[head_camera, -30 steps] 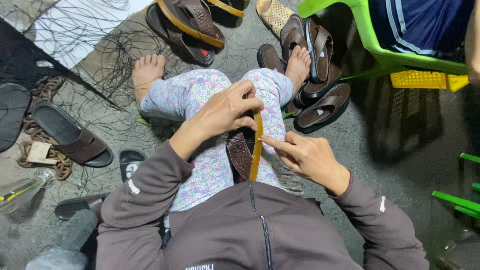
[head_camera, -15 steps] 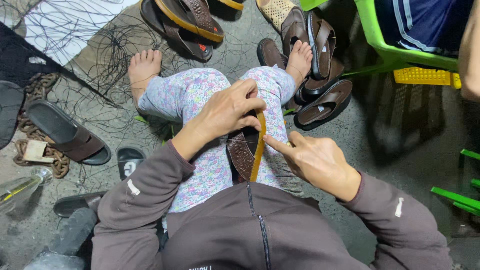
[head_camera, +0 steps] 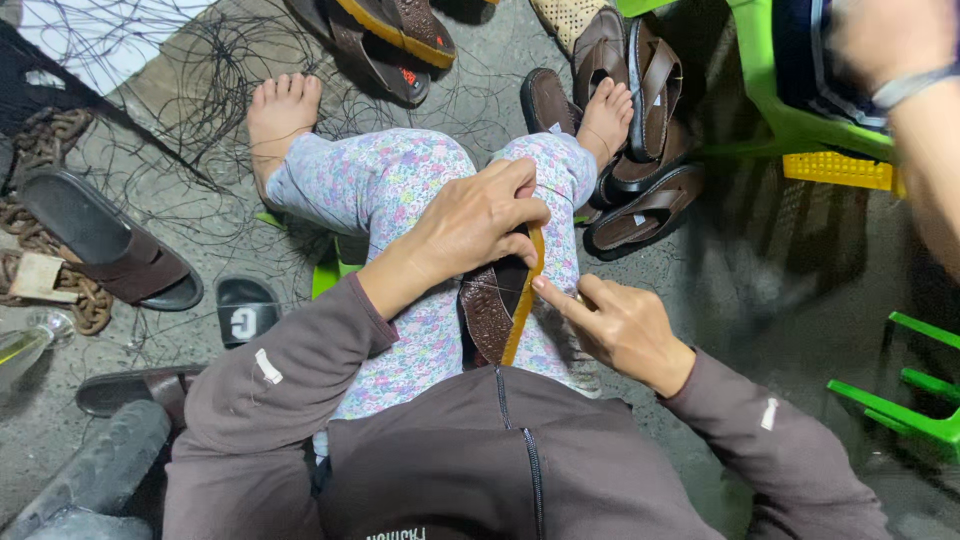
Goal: The person sits on the floor and sews a brown sandal using a needle and thread. They repeatedly push the needle through the sole and pull the thread to secure the stitching.
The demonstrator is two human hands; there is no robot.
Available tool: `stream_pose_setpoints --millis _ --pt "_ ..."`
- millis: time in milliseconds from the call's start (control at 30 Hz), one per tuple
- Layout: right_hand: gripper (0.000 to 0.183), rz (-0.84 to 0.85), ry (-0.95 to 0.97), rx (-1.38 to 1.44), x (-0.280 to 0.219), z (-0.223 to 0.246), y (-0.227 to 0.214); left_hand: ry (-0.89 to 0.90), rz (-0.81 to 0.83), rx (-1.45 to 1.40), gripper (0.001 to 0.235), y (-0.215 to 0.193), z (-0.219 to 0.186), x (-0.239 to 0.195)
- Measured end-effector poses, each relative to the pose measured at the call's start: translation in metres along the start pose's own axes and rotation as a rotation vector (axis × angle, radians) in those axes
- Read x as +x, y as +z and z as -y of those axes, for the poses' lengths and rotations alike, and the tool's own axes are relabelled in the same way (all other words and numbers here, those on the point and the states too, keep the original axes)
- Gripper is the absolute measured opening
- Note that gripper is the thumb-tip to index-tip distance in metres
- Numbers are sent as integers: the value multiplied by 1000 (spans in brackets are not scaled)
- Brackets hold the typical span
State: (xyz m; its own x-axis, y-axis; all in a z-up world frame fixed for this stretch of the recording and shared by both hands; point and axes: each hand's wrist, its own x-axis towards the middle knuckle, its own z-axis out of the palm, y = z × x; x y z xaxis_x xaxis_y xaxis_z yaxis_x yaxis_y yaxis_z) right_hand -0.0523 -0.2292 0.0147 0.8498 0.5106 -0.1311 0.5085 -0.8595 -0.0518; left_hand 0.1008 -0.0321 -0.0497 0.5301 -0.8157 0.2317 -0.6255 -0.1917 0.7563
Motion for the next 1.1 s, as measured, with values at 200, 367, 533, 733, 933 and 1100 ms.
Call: stream_pose_setpoints --millis 200,367,533,733,933,1100 --pt "44 -135 11 101 4 5 6 -2 0 13 38 1 0 -1" --pt "42 -188 -11 107 1 8 20 -15 -7 53 40 7 1 -3" --pt "38 -176 -36 129 1 3 6 9 -93 -32 30 -4 -29 -30" --pt "38 -179 -88 142 -3 1 0 40 -103 293 13 22 -59 -70" --pt "38 -202 -72 139 -3 3 -6 87 -130 400 13 2 -81 -70" --pt "38 -217 -78 125 -1 2 -6 96 -145 422 15 14 -75 -72"
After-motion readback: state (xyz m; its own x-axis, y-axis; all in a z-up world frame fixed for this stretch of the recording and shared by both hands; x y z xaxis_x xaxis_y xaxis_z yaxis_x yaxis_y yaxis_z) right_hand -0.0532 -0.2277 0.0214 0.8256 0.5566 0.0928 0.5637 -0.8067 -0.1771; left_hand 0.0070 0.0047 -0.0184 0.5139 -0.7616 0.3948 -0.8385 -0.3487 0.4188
